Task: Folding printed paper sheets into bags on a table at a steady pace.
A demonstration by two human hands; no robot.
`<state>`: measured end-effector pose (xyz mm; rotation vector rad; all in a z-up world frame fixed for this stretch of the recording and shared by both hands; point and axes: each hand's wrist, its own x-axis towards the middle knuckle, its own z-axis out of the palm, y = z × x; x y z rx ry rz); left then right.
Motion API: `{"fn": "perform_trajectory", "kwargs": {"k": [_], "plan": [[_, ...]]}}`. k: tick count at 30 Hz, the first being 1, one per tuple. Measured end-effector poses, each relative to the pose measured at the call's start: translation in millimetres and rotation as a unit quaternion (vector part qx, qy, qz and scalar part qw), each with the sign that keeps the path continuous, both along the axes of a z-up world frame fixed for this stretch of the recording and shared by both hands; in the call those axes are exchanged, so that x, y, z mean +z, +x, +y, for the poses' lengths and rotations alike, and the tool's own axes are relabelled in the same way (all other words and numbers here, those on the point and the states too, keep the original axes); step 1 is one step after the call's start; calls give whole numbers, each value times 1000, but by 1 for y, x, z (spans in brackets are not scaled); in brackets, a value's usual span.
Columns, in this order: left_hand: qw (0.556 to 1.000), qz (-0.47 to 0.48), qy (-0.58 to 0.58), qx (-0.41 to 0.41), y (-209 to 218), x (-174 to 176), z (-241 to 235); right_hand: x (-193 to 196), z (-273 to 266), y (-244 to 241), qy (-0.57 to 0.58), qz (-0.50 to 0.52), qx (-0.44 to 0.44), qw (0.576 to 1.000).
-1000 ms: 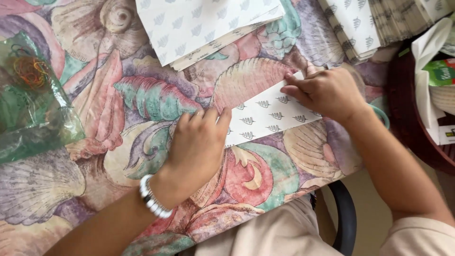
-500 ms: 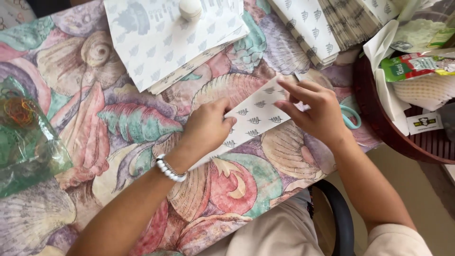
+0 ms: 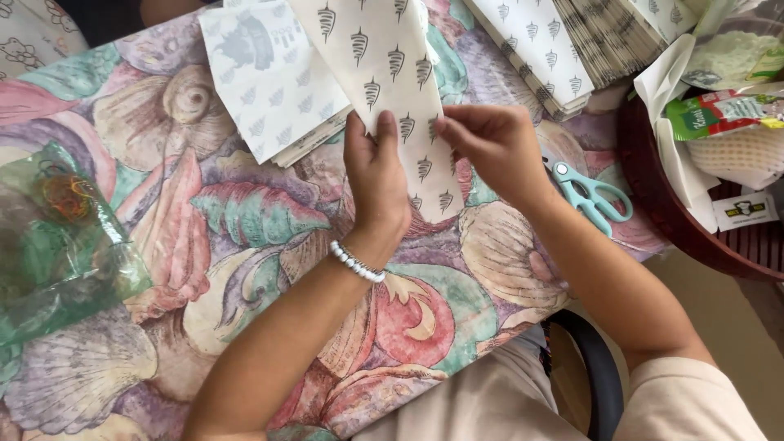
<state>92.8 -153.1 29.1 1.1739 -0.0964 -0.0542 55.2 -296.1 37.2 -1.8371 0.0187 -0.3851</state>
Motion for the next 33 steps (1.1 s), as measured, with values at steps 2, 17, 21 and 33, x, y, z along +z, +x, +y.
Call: {"fn": "perform_trajectory", "kwargs": {"k": [2,17,21,33], "plan": [[1000,2,-15,10,5,-1,-5,4,1,10,-9,-4,-17,1000],[931,-104,296,-184,23,-45,62,-17,-183,103,-108,6,-285,952],[919,-142,316,-185,21,-47,63,-33,-201,109,-181,15,-314,932],[919,-128,319,-192,23,-47,64,-32,-167,108,-321,184,-279,886]]}}
